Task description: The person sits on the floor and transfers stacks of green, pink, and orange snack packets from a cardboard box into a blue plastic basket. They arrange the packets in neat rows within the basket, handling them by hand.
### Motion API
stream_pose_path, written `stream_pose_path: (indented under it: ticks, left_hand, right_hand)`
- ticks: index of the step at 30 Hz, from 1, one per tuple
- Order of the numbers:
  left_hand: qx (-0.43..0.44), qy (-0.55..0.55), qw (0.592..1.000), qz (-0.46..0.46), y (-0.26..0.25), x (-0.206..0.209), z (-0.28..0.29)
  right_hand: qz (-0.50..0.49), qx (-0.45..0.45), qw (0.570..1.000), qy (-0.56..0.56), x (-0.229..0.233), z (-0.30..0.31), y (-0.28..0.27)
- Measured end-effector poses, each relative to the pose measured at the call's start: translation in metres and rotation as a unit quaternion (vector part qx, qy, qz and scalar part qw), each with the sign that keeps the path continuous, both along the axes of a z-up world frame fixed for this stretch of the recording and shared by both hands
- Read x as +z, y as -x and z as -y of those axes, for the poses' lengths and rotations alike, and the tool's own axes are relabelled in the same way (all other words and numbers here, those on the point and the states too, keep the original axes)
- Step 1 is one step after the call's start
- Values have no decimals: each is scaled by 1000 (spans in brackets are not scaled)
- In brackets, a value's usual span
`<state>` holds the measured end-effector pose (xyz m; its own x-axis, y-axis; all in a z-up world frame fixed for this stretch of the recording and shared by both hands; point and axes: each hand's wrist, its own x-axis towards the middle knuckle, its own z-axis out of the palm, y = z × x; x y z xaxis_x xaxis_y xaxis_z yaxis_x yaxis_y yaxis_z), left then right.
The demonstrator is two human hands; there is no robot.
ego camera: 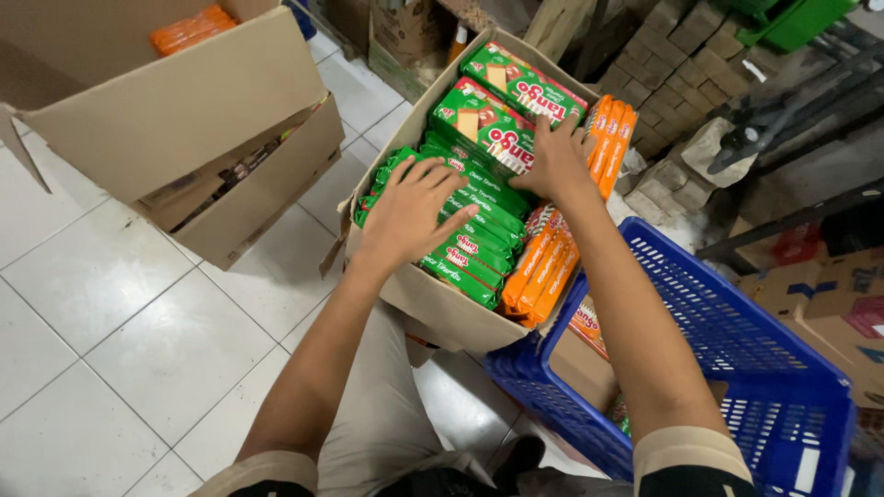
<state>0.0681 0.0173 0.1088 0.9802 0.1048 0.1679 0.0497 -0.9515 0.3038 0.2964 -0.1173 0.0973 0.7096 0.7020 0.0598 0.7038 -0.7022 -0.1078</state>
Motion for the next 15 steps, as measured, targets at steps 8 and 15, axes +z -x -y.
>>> stream_pose_path:
  ticks: [8,15]
  left_hand:
    - [12,8,998,66,-2,-18,1]
    - [25,67,996,48,-1,-3,3]
  right_hand:
    - [58,88,987,-123,56,10,38]
    - [79,199,962,-167,120,55,75]
